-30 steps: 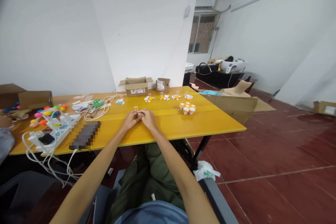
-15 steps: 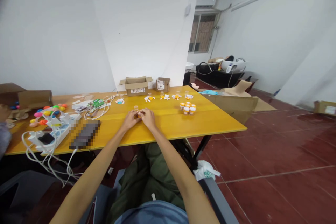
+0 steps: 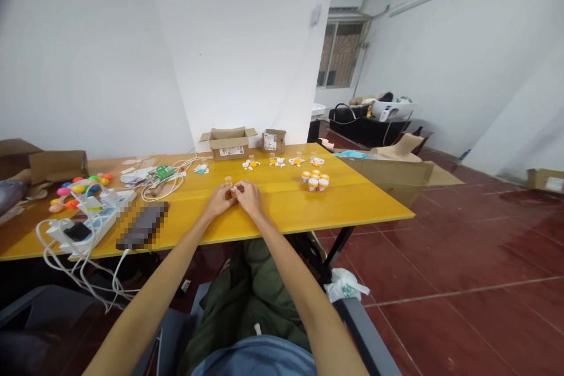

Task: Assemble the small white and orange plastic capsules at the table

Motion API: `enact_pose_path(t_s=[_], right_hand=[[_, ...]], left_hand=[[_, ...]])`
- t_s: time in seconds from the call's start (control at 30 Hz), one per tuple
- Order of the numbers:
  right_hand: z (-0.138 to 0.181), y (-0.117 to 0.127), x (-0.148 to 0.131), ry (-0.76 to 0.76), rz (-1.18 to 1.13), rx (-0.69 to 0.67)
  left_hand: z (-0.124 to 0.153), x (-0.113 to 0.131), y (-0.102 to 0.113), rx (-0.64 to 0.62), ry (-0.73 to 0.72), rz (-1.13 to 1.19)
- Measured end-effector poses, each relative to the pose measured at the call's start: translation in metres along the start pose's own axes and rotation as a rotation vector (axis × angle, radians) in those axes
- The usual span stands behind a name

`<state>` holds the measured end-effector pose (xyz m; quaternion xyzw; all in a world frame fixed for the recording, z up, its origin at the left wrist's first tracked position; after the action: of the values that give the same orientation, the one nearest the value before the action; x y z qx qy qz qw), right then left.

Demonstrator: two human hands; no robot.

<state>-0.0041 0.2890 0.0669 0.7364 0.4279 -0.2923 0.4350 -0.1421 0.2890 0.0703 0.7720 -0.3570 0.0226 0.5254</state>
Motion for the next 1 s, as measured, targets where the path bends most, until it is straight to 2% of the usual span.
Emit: enact_pose_path(t_s=[0.3, 0.63, 0.8, 1.0], right_hand=[[0.000, -0.002, 0.001, 0.014, -0.042, -0.014], [-0.006, 0.001, 0.014, 0.001, -0.038, 0.089], [-0.007, -0.002, 0.023, -0.072, -0.036, 0.127], [-0.006, -0.005, 0.022, -0.101, 0.006, 0.039]], left_hand=[[-0.001, -0.003, -0.001, 0.015, -0.001, 0.023], [-0.001, 0.003, 0.003, 0.030, -0.003, 0.075], [0.000, 0.003, 0.003, 0.038, 0.006, 0.074], [0.001, 0.003, 0.004, 0.065, -0.007, 0.086]])
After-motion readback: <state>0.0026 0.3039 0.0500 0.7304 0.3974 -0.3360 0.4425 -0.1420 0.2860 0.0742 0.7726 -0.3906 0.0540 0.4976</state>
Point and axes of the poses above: each hand's wrist, its own z-axis away from the middle knuckle, its own y-axis out of the back of the hand, x = y × z, the point moved 2 cm from there along -z, towards the middle knuckle, and after that the axes turned 7 degrees about -y, right-handed, at the moved point
